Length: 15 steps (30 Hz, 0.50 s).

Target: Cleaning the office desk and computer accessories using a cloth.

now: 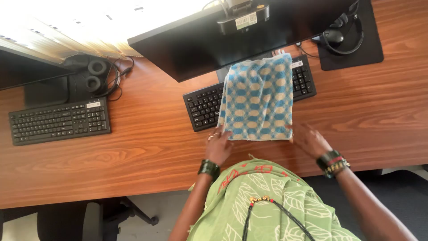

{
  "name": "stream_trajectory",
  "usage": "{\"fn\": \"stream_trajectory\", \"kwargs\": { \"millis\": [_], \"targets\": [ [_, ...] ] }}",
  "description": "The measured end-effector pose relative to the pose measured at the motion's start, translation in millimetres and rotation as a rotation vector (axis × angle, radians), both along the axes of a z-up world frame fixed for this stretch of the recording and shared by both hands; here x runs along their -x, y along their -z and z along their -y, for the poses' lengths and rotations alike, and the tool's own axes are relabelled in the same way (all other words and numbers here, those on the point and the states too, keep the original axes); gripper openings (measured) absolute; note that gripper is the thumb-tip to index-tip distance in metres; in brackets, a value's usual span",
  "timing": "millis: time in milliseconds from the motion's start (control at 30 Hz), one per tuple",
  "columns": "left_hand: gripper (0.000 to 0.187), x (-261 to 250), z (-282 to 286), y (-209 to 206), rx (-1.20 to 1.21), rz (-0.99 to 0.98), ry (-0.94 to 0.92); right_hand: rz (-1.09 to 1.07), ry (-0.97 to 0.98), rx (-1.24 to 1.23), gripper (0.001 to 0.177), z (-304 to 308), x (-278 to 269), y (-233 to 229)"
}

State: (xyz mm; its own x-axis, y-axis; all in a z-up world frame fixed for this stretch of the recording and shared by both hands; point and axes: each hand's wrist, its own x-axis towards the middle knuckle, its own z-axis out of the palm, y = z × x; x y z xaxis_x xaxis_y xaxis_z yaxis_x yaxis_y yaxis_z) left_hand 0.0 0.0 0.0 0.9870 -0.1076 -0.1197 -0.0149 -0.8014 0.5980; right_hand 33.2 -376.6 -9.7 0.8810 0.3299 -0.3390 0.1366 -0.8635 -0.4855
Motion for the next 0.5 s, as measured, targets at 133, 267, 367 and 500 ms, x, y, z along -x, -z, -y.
{"fn": "stream_trajectory", "kwargs": {
  "millis": [133, 267, 367, 500],
  "targets": [
    [0.051, -13.8, 30.5, 16.9, -0.136, 0.014, 0.161, -0.039, 0.262, -0.058, 0.059, -43.8, -54.9, -56.6],
    [0.056, -12.1, 29.9, 46.3, -0.143, 0.018, 0.248, 0.285, 0.272, -0.048, 0.058, -91.2, -102.3, 14.6],
    [0.061, -2.8, 21.1, 59.0, -0.114, 0.034, 0.240, 0.442, 0.071, 0.027, 0.065, -173.1, -107.7, 60.7],
    [0.068, 7.1, 8.9, 76.0, -0.210, -0.238, 0.193, 0.438, -0.342, -0.049, 0.075, -248.4, -78.6, 60.9]
  ]
}}
